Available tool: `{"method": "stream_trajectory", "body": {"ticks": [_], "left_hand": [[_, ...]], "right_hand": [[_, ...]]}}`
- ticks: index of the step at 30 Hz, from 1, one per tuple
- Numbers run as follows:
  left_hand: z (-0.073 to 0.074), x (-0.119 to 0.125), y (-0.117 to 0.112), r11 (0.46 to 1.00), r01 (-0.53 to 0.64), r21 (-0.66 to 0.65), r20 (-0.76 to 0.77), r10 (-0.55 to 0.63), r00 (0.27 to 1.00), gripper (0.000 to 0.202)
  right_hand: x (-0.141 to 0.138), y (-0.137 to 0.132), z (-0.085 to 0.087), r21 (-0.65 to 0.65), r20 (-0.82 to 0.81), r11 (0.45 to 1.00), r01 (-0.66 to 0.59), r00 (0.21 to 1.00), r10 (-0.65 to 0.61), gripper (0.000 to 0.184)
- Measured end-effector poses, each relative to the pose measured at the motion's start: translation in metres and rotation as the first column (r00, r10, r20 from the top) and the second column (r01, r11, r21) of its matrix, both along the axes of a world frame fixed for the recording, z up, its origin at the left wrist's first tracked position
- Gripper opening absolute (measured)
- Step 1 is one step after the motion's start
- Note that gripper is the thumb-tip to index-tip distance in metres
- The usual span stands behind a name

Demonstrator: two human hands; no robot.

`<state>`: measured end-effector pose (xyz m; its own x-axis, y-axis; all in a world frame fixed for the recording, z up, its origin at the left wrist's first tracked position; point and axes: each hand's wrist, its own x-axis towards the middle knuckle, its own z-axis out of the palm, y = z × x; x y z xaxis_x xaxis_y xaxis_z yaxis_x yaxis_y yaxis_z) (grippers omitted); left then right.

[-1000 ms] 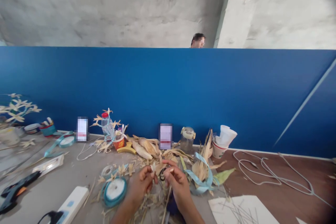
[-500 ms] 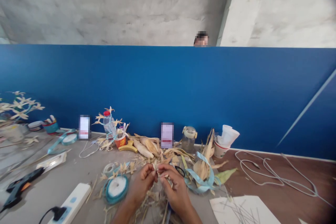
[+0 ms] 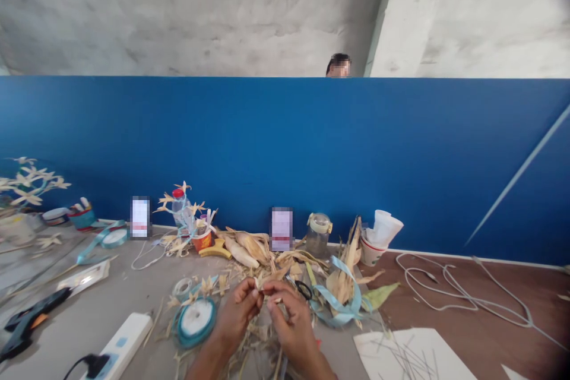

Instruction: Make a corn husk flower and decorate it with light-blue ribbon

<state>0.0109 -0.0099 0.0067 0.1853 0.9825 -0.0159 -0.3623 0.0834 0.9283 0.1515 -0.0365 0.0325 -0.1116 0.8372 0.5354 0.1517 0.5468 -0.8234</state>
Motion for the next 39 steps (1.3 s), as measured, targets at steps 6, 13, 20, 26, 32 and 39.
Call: {"method": "stream_trajectory", "body": {"ticks": [6,13,20,26,32,39], "left_hand": [[0.005,0.001,-0.001,1.000,-0.009,-0.014,0.033,0.009,0.999,0.037],[0.009,-0.001,-0.003,1.000,-0.027,-0.011,-0.061,0.026,0.998,0.038],[0.007,-0.002,-0.004,1.000,0.009,-0.006,-0.041,-0.010,0.999,0.037],[0.006,-0.003,-0.003,1.000,0.006,-0.016,-0.003,-0.006,1.000,0.035],[0.006,-0.003,-0.002,1.000,-0.008,-0.005,-0.029,0.008,1.000,0.036],[0.005,-0.002,-0.002,1.000,0.026,-0.016,-0.050,-0.026,0.998,0.036]], "right_hand": [[0.002,0.003,0.000,0.048,0.015,0.999,-0.018,1.000,0.017,0.014],[0.013,0.005,0.012,0.083,0.043,0.996,0.035,0.998,-0.038,0.012],[0.008,0.004,0.008,0.103,0.128,0.994,-0.021,0.992,0.008,0.016],[0.000,0.003,0.001,0.011,0.018,0.999,-0.037,0.999,0.036,0.013],[0.004,0.005,0.002,-0.083,-0.074,0.996,-0.031,0.997,0.025,0.013],[0.015,0.004,0.015,0.018,-0.013,1.000,-0.020,1.000,0.020,0.013]]}}
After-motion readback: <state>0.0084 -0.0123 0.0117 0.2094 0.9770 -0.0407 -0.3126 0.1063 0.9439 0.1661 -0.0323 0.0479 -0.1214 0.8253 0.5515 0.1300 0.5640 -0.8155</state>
